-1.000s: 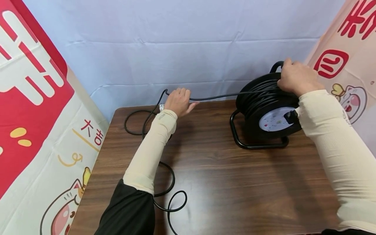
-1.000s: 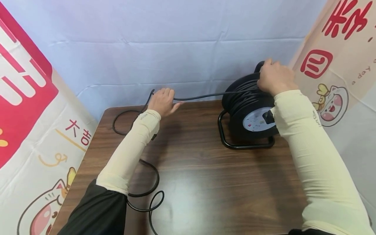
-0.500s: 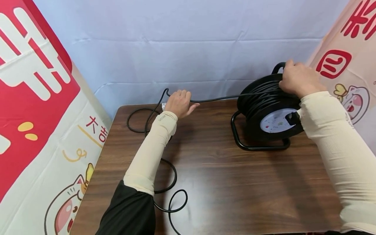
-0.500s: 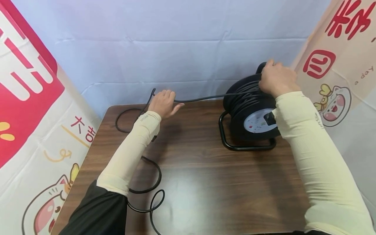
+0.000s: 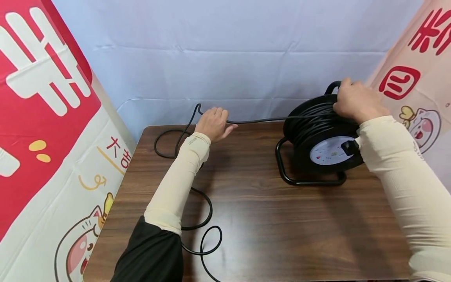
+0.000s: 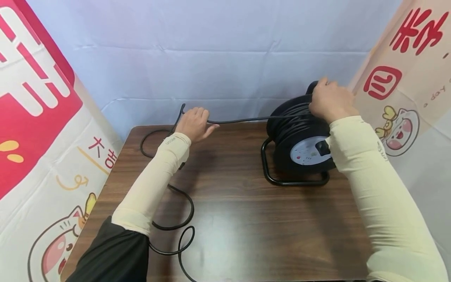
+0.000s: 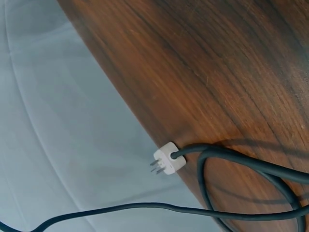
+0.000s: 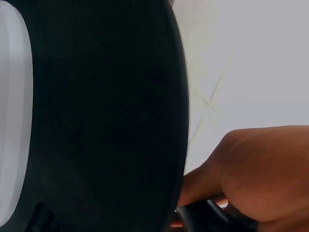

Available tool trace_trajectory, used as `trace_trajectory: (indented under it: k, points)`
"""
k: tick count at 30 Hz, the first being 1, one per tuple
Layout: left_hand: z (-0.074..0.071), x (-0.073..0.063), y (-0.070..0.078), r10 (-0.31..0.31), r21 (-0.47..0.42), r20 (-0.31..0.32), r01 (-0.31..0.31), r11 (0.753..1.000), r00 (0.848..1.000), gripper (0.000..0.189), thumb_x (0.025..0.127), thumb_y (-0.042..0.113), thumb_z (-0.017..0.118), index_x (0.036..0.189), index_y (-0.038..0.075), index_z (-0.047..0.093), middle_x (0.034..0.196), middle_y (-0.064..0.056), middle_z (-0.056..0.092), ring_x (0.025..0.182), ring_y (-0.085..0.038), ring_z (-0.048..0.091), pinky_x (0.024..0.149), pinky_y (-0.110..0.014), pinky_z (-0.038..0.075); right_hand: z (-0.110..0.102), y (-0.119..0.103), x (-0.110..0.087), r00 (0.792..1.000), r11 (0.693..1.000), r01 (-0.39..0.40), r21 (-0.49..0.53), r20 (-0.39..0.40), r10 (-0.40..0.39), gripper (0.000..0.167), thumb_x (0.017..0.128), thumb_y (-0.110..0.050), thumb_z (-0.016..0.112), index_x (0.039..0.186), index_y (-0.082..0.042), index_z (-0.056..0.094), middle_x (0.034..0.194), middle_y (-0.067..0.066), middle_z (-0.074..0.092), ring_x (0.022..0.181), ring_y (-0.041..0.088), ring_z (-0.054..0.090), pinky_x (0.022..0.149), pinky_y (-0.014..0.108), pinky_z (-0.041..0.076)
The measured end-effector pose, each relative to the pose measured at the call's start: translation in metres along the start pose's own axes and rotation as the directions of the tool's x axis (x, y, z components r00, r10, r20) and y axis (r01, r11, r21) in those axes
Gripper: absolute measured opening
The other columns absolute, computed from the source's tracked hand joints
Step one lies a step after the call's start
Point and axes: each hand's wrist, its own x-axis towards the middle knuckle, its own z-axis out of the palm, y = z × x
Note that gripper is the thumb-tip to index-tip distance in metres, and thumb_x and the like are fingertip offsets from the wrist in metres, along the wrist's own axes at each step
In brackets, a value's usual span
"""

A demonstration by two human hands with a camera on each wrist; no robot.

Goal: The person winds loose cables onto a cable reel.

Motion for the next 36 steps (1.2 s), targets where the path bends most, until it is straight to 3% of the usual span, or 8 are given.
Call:
trace_trajectory:
  k: [7, 20, 36]
  points:
    - [0.000, -0.001, -0.001, 0.006, 0.005, 0.006, -0.006, 1.000, 1.000, 0.057, 0.099, 0.060, 0.054, 0.086, 0.004, 0.053, 0.072, -0.007, 0.051, 0.060, -0.021, 0.049, 0.055, -0.031, 0.044, 0.001, -0.001, -0.002, 1.000, 1.000, 0.001, -0.006, -0.006, -0.001, 0.056, 0.095, -0.014, 0.045, 0.131, 0.025, 0.028, 0.123, 0.048, 0.040, 0.103, 0.067, 0.047, 0.086, 0.076, 0.039]
    - [-0.001, -0.005, 0.000, 0.011, 0.012, 0.001, -0.011, 1.000, 1.000, 0.056, 0.098, 0.059, 0.057, 0.085, 0.005, 0.051, 0.072, -0.006, 0.049, 0.061, -0.021, 0.048, 0.056, -0.032, 0.042, 0.000, -0.005, -0.011, 1.000, 1.000, -0.004, -0.025, -0.020, 0.004, 0.053, 0.094, -0.014, 0.046, 0.127, 0.025, 0.030, 0.120, 0.047, 0.042, 0.101, 0.068, 0.047, 0.081, 0.074, 0.040]
    - [0.003, -0.011, -0.005, 0.004, 0.011, 0.001, -0.004, 1.000, 1.000, 0.057, 0.099, 0.060, 0.054, 0.086, 0.004, 0.052, 0.074, -0.008, 0.051, 0.063, -0.023, 0.053, 0.058, -0.034, 0.046, 0.005, -0.012, -0.013, 1.000, 1.000, -0.009, 0.003, -0.012, 0.009, 0.068, 0.094, -0.013, 0.046, 0.140, 0.027, 0.018, 0.126, 0.051, 0.037, 0.107, 0.071, 0.042, 0.092, 0.076, 0.035]
